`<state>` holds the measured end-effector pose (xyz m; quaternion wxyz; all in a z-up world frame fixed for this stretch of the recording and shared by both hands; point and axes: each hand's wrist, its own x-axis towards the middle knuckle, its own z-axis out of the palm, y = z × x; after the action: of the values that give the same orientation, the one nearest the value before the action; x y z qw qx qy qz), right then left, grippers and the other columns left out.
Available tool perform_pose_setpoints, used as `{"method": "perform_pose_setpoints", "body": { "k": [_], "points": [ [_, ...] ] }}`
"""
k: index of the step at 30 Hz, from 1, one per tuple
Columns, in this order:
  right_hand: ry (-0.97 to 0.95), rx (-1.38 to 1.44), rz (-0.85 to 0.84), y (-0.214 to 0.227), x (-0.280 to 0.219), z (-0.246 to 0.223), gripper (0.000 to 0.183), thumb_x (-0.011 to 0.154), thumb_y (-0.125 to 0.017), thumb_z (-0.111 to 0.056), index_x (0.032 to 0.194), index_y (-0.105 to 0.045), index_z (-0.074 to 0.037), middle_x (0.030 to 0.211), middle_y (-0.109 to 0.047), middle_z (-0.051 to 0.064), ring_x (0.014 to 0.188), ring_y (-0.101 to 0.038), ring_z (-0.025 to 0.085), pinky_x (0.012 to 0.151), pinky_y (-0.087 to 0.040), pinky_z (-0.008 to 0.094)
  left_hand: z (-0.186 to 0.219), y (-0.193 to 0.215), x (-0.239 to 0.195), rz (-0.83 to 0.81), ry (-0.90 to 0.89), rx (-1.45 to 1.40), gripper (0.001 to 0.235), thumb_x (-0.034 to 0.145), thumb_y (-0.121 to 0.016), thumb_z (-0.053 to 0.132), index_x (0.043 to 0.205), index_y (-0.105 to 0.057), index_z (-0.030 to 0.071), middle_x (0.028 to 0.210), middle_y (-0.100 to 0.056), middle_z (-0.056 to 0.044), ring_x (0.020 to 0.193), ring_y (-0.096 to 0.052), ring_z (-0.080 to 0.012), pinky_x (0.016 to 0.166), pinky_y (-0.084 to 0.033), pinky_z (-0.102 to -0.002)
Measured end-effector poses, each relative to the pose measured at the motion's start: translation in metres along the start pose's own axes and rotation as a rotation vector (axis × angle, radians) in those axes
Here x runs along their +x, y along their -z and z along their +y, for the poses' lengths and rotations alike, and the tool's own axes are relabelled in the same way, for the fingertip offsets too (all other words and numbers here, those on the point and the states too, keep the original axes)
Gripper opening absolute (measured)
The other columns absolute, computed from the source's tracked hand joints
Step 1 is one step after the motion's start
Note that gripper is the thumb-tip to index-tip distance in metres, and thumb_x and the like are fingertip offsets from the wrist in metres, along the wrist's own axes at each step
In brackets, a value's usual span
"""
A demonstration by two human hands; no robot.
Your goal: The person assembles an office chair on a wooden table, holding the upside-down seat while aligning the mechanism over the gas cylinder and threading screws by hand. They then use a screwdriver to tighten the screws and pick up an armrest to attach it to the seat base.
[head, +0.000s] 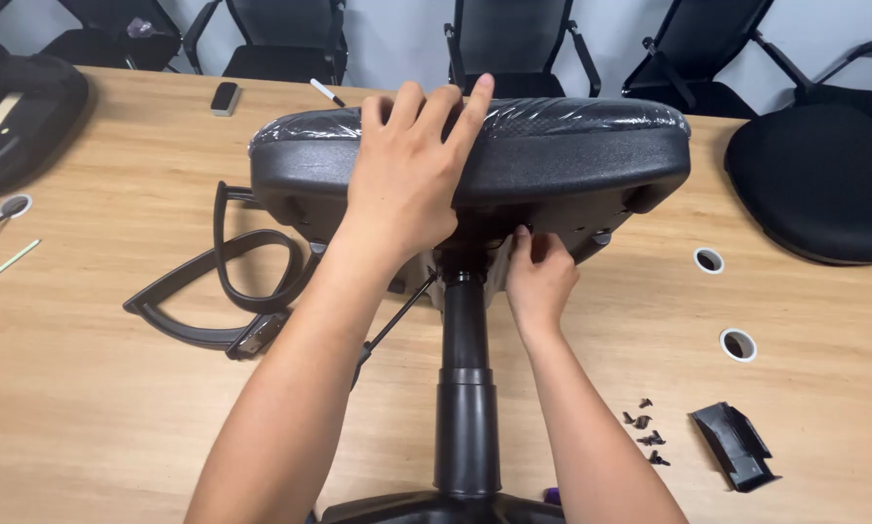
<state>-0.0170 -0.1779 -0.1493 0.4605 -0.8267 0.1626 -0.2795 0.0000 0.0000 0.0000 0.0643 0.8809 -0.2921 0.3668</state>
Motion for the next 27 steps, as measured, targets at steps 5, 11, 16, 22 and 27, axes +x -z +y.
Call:
{"method": "perform_pose_setpoints", "body": {
  "k": [5,11,16,22,27],
  "points": [
    [0.056,0.049,0.001,-0.004,-0.004,0.009,0.026,0.096,-0.067,-0.022,0.089,-0.071,0.003,0.078,-0.075,0.015,0.072,-0.075,0.026,0.070,-0.057,0.036,0.002,0.001,0.002,0.003,0.040,0.002,0.084,0.052,-0.077,0.002,0.134,-0.061,0.014,0.128,-0.058,-0.008,0.119,-0.052,-0.0354,0.108,-0.035,-0.059],
    [0.006,-0.019,-0.038,0.005,-0.002,-0.005,0.027,0.097,-0.066,-0.020,0.087,-0.071,0.005,0.077,-0.075,0.017,0.071,-0.075,0.029,0.071,-0.057,0.038,0.008,-0.004,0.003,0.008,0.088,0.002,0.083,0.053,-0.077,0.000,0.133,-0.064,0.017,0.135,-0.058,-0.015,0.120,-0.056,-0.0374,0.106,-0.038,-0.057],
    [0.145,-0.050,0.015,0.009,0.001,-0.003,0.023,0.093,-0.069,-0.017,0.088,-0.071,0.005,0.078,-0.075,0.018,0.072,-0.075,0.031,0.071,-0.058,0.039,0.010,-0.002,0.008,0.007,0.068,-0.022,0.082,0.058,-0.076,-0.001,0.137,-0.063,0.016,0.129,-0.064,-0.010,0.119,-0.058,-0.0333,0.106,-0.038,-0.056],
    [0.211,-0.033,0.043,0.006,0.001,0.004,0.022,0.096,-0.068,-0.016,0.086,-0.071,0.004,0.077,-0.074,0.017,0.070,-0.074,0.030,0.069,-0.057,0.040,0.011,0.003,0.008,0.032,0.070,-0.038,0.081,0.059,-0.075,0.000,0.137,-0.064,0.017,0.130,-0.066,-0.010,0.118,-0.060,-0.0317,0.107,-0.039,-0.054],
    [0.206,-0.021,0.073,0.007,0.000,-0.001,0.024,0.091,-0.071,-0.018,0.082,-0.070,0.004,0.072,-0.074,0.016,0.065,-0.074,0.027,0.065,-0.057,0.038,0.008,0.002,0.008,0.050,0.057,-0.033,0.079,0.060,-0.075,0.000,0.137,-0.065,0.018,0.130,-0.066,-0.009,0.119,-0.059,-0.0314,0.106,-0.039,-0.053]
  ]
}}
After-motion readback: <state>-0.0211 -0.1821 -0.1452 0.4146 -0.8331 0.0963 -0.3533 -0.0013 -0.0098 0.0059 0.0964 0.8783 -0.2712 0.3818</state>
